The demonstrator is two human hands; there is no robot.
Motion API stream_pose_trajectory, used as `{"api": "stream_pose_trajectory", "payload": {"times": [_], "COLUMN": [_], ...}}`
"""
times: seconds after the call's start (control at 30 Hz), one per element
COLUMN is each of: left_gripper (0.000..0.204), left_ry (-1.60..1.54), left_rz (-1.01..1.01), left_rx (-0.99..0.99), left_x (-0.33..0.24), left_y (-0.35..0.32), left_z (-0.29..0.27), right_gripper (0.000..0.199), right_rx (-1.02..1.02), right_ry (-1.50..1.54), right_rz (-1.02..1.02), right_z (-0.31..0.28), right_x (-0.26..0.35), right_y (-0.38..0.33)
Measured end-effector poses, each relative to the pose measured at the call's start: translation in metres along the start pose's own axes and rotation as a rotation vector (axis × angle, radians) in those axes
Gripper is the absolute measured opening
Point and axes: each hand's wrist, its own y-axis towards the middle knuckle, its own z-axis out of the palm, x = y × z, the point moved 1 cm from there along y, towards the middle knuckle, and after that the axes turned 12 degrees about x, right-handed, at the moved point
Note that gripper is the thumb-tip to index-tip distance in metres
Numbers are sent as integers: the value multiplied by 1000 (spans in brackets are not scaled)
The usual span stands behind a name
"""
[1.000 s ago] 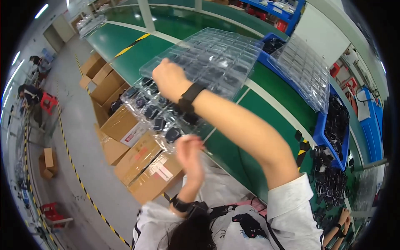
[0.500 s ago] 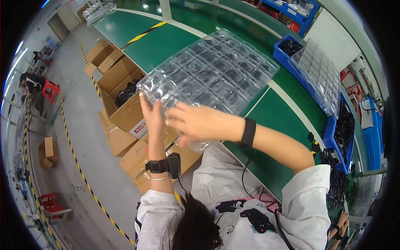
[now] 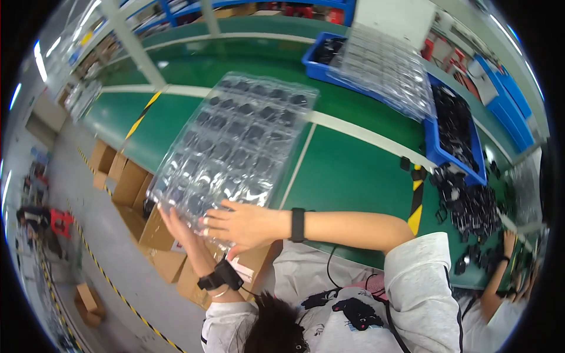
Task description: The person assembles smartwatches by hand by peeling protective films off screens and pressing them into watch bodies. They then place the finished watches into a plastic tray and cover it with a plastic sheet.
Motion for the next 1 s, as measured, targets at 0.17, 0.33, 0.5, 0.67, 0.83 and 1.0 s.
{"api": "stream_pose_trajectory", "payload": {"times": [0.17,0.33,0.5,0.67,0.83,1.0], "left_gripper": [41,34,25,24,43,66], "left_ry": [411,598,455,492,337,647], "left_rz": [80,219,787,233,515,850], "left_rx": [94,-11,115,1242,2087,1923], "left_x": [45,-23,-62,-76,6,66], "left_y": [25,33,-62,-253,-467,-605], "left_z": [-81,-55,111,266,385,421], "right_gripper": [52,39,38,41,49,56], "right_rx": [-154,-488,-288,-647,-621,-597], "right_ry": [165,-237,-269,-396,-549,-551], "right_rz": [-139,29,756,1443,2165,2164], "right_z": [-5,-50,-107,-123,-83,-95], "right_x": [-11,20,106,237,340,339], "right_y": [3,-41,-226,-412,-548,-642]}}
